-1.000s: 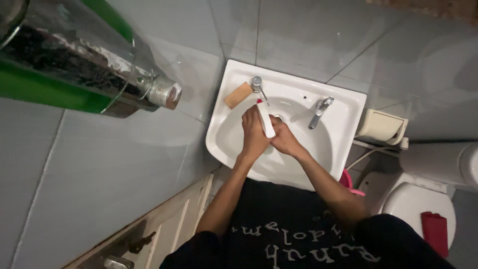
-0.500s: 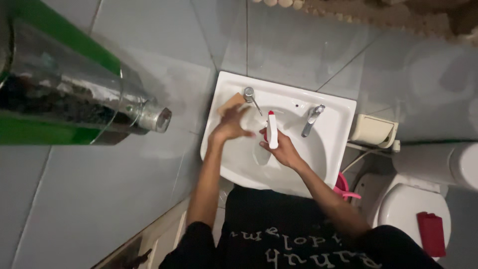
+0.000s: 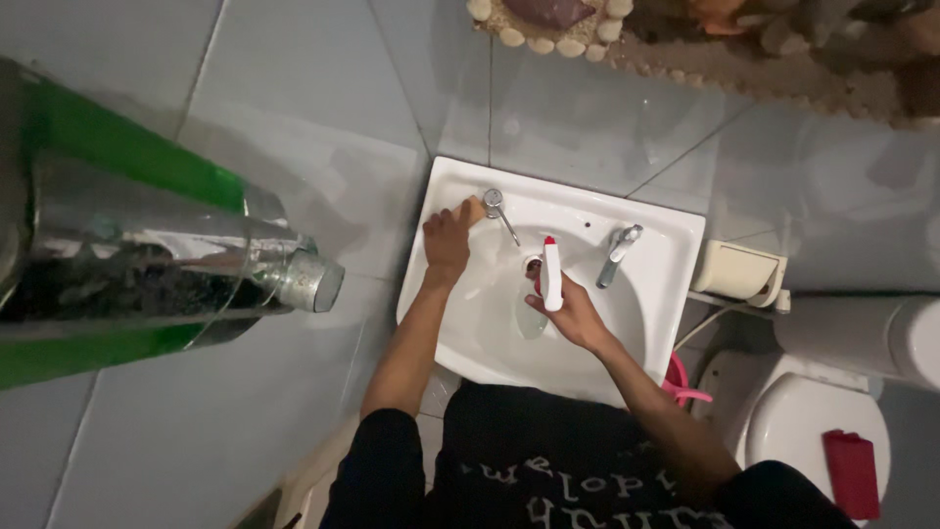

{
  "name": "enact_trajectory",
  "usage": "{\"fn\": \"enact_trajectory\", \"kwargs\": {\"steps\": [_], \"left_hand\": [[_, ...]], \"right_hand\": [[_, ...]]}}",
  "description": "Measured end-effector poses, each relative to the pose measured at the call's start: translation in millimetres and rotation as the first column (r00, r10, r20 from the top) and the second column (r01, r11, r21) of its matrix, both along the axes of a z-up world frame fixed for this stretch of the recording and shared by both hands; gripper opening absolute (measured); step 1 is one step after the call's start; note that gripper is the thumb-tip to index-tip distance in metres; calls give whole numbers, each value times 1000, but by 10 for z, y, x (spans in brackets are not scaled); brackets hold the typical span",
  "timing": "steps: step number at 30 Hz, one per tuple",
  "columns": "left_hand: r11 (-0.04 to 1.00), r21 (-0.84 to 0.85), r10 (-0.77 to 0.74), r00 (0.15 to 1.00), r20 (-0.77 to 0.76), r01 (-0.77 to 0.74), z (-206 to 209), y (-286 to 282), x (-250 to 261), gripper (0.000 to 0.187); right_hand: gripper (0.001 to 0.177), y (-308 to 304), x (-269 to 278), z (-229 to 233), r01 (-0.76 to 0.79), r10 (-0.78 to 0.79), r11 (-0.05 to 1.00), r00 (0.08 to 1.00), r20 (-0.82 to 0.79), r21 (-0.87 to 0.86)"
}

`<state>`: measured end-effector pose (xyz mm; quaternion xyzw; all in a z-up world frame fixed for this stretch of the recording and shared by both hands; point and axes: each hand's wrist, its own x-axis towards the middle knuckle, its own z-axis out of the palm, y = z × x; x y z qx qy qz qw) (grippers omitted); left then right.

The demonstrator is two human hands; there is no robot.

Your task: The person scrubs the interior of a white bathroom sink using a sponge and a spray bottle. They repeatedly apply cleaning solution and wipe the basin and faucet area with the sponge.

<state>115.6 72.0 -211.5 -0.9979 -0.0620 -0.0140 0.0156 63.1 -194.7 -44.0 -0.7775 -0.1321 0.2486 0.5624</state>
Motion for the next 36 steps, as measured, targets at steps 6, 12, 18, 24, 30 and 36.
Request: {"fn": "enact_trajectory", "kwargs": {"steps": [6, 12, 18, 24, 30, 36], "left_hand": [[998, 16, 53, 993, 105, -55, 71, -45, 0, 79], [983, -37, 182, 915, 360, -181, 183, 60, 182, 74], [965, -95, 260, 937, 232, -244, 82, 134, 511, 71], [931, -128, 352, 934, 61, -342, -114, 142, 680, 72], [916, -299, 322, 933, 158, -266, -22, 76, 704, 67], [901, -335, 265, 961, -81, -276, 506, -232, 565, 62]], "right_hand": [[43, -55, -1, -24, 0, 5, 992, 999, 42, -125], [44, -75, 8, -68, -12, 14, 996, 1000, 25, -90], [43, -113, 15, -67, -10, 13, 991, 1000, 25, -130], [44, -151, 28, -42, -18, 23, 997, 998, 59, -78], [44, -174, 38, 35, -20, 30, 992, 996, 84, -124], [36, -182, 1, 17, -11, 26, 993, 992, 122, -121]]}}
